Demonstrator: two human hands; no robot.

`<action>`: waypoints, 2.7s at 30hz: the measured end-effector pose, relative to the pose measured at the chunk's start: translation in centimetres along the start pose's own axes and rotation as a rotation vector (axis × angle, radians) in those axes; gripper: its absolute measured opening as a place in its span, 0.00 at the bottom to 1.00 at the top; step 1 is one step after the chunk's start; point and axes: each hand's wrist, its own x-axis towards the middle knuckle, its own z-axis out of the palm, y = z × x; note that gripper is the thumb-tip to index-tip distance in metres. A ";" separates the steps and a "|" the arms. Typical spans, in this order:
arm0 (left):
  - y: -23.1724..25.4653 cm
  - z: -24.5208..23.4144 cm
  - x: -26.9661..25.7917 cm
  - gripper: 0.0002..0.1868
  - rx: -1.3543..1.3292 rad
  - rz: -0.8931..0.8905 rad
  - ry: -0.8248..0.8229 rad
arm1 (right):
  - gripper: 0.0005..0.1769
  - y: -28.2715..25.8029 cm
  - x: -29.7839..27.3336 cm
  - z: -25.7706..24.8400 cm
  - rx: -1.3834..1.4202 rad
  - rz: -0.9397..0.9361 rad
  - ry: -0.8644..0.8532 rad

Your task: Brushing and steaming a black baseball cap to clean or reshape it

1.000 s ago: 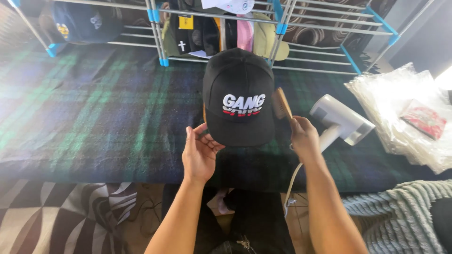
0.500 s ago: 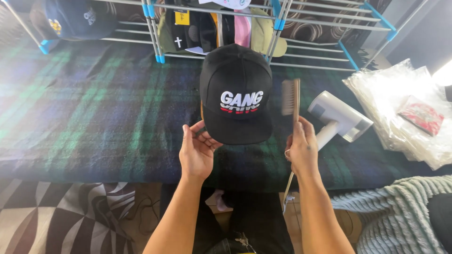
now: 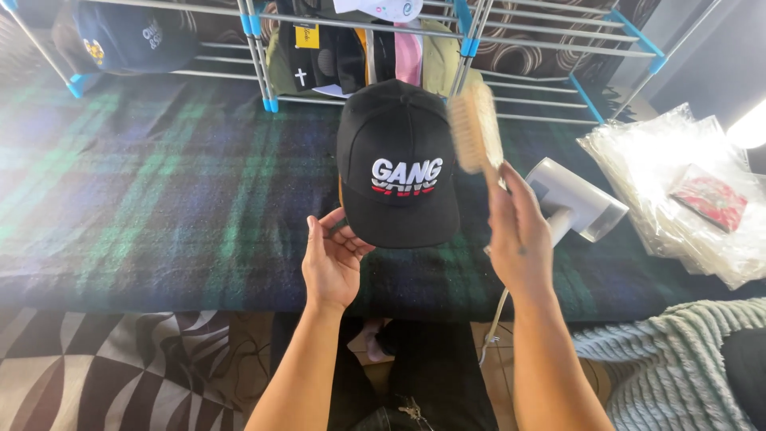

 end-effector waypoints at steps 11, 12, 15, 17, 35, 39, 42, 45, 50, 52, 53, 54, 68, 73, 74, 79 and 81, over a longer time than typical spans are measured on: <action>-0.1 -0.4 0.4 0.28 0.033 -0.004 0.021 | 0.16 9.1 1.9 3.2 0.098 0.402 -0.037; -0.2 -0.4 0.3 0.29 0.043 -0.003 0.020 | 0.16 9.8 2.0 2.5 -0.116 0.235 0.023; -0.3 -0.5 0.5 0.28 -0.021 0.016 0.006 | 0.24 0.1 3.5 0.2 -0.330 -0.116 0.014; -0.4 -0.6 0.3 0.27 -0.015 0.019 0.029 | 0.20 -1.7 5.9 2.1 -0.499 -0.335 0.061; 3.5 3.9 -0.8 0.45 -0.177 -0.053 0.422 | 0.17 -4.1 1.8 -4.1 -0.193 0.411 -0.486; 2.8 4.0 -0.2 0.33 -0.130 -0.090 0.478 | 0.10 5.9 5.9 -2.9 0.314 0.666 0.017; 0.7 2.1 0.7 0.31 -0.049 -0.056 0.407 | 0.22 16.6 8.7 1.1 -0.049 0.516 -0.065; 0.8 2.9 1.7 0.28 0.192 -0.073 0.391 | 0.16 20.9 13.1 6.1 -0.587 0.267 -0.183; 0.5 2.0 3.9 0.24 0.403 -0.018 0.354 | 0.24 14.1 11.2 7.9 -0.929 0.192 -0.252; 1.0 2.9 4.0 0.23 0.436 -0.006 0.337 | 0.22 13.7 11.4 9.2 -0.928 0.124 -0.205; 1.6 4.1 3.5 0.28 0.587 -0.024 0.287 | 0.14 16.7 11.8 10.4 -0.662 0.121 -0.216; 2.2 5.5 3.0 0.33 0.737 -0.043 0.234 | 0.10 19.7 12.2 11.6 -0.395 0.118 -0.222; 2.5 2.1 6.6 0.63 1.593 0.052 -0.287 | 0.09 15.6 10.4 12.3 0.444 0.459 -0.332; 2.1 -0.5 7.6 0.62 1.540 0.107 -0.298 | 0.10 12.3 10.2 11.8 0.542 0.538 -0.297; 2.2 -1.0 7.8 0.65 1.508 0.119 -0.292 | 0.10 13.1 10.3 12.2 0.563 0.521 -0.290; 2.0 -1.6 7.9 0.68 1.482 0.152 -0.277 | 0.10 14.0 10.9 12.4 0.656 0.499 -0.278; 1.9 -1.5 8.0 0.71 1.440 0.184 -0.277 | 0.13 10.0 9.3 11.0 0.788 0.558 -0.250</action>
